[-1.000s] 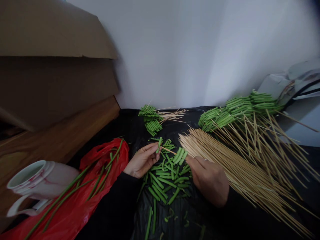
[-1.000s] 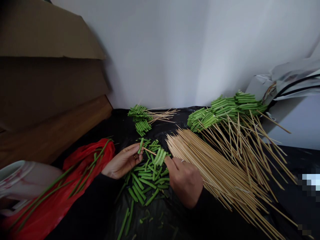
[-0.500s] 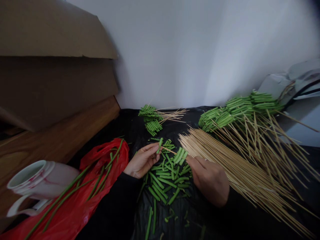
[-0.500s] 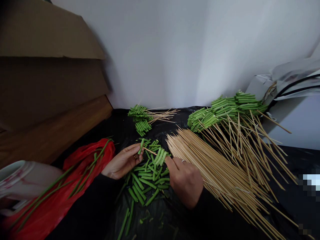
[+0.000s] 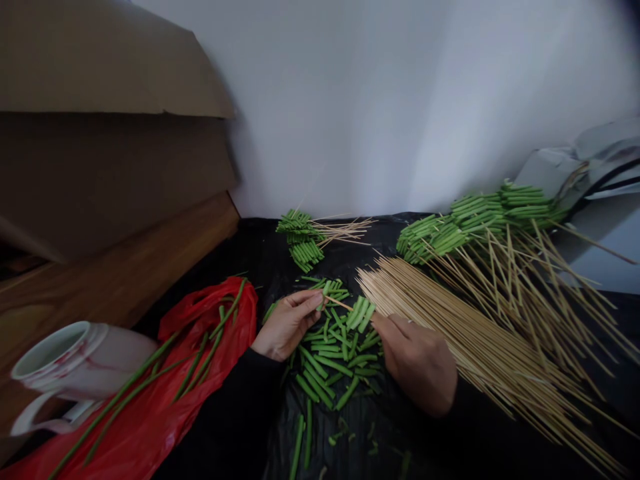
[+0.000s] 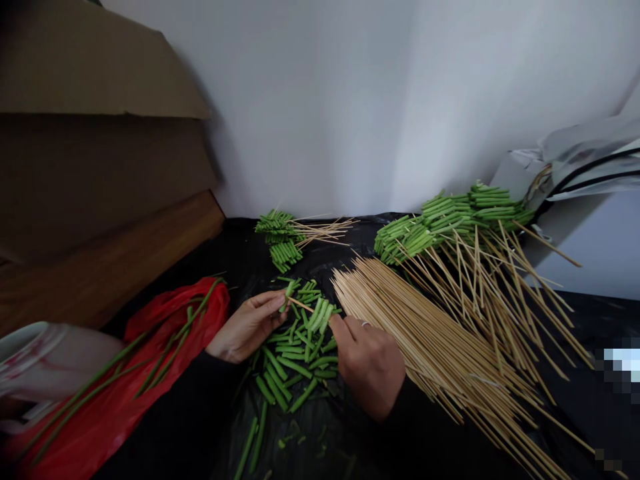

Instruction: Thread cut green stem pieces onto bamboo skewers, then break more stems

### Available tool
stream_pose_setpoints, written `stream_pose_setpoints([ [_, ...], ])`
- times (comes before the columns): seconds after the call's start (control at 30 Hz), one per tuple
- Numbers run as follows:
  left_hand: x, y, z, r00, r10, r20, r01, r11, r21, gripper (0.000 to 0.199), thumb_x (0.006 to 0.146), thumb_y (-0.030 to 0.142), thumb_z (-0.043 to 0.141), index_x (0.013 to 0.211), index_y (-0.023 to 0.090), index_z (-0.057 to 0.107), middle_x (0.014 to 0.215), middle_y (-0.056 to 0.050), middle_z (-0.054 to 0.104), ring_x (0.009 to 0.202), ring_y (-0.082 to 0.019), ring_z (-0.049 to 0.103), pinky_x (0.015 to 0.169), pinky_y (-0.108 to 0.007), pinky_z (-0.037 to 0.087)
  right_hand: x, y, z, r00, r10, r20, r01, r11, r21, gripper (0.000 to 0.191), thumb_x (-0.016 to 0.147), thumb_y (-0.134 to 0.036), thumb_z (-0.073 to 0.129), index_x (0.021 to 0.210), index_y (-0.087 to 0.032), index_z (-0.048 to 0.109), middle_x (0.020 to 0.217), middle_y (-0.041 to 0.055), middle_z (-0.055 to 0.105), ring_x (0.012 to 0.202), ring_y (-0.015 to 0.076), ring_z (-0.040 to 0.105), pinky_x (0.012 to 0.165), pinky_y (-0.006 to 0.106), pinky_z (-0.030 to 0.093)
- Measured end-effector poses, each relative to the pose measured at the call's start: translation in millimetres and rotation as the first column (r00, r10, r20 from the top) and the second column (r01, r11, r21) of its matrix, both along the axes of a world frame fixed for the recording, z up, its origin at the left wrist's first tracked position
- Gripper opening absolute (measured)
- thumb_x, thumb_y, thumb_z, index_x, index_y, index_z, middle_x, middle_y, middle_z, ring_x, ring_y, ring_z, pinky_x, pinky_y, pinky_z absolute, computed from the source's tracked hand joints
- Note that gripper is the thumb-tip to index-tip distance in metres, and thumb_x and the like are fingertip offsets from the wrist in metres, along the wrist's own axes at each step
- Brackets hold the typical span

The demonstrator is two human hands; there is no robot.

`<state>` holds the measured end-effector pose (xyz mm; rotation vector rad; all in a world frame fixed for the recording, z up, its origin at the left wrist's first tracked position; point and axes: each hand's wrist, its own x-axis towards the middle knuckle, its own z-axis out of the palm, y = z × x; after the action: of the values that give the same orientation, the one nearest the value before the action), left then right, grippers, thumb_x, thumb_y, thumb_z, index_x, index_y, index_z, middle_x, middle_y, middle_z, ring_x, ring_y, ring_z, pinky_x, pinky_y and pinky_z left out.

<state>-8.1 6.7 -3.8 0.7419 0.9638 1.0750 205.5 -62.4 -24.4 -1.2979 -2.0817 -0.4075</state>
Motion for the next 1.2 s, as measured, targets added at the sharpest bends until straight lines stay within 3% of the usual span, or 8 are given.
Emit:
stream_pose_setpoints([
  [0.33,1,-3,0.9,0.998,-0.063,-0.03,0.064,0.997,0.034,0.021,0.066,0.025,0.081,0.081,0.012,0.074,0.079,-0.002,0.067,0.071,-0.006,0.058,0.064,-0.015,0.046,1,1,-0.1,1.0,-0.017,0.013,0.017,1.0,0.0,0.026,0.092,-0.014,0.041,0.101,-0.015,0.065,0.067,0.0002,0.056,0.055,0.0117,0.046,0.056,0.03,0.025],
  [0.73,5,-4,0.3,0.997,-0.04,-0.058,0.041,0.999,0.019,0.02,0.062,0.023,0.083,0.077,0.013,0.075,0.077,-0.002,0.068,0.073,-0.008,0.059,0.069,-0.018,0.045,-2,-1,-2.6,1.0,-0.011,0.019,0.011,1.0,0.012,0.025,0.091,-0.014,0.041,0.099,-0.014,0.064,0.066,0.0004,0.056,0.053,0.0118,0.046,0.054,0.031,0.024],
  [1.07,15,-11,-0.2,0.991,-0.11,-0.083,0.111,0.994,0.013,0.019,0.063,0.026,0.083,0.074,0.014,0.074,0.076,-0.003,0.068,0.067,-0.007,0.055,0.066,-0.019,0.042,-4,-3,-3.6,1.0,0.001,0.008,-0.001,1.0,-0.001,0.023,0.091,-0.014,0.041,0.098,-0.014,0.064,0.067,0.0009,0.056,0.054,0.0122,0.045,0.054,0.031,0.024],
  [1.2,19,-14,-3.3,0.978,-0.158,-0.136,0.169,0.983,0.07,0.017,0.067,0.028,0.08,0.074,0.014,0.074,0.074,-0.002,0.065,0.067,-0.008,0.053,0.065,-0.019,0.04,-5,-2,-5.7,1.0,0.002,0.01,-0.002,1.0,-0.003,0.023,0.092,-0.015,0.042,0.101,-0.014,0.063,0.067,0.0008,0.056,0.054,0.0123,0.046,0.054,0.031,0.025],
])
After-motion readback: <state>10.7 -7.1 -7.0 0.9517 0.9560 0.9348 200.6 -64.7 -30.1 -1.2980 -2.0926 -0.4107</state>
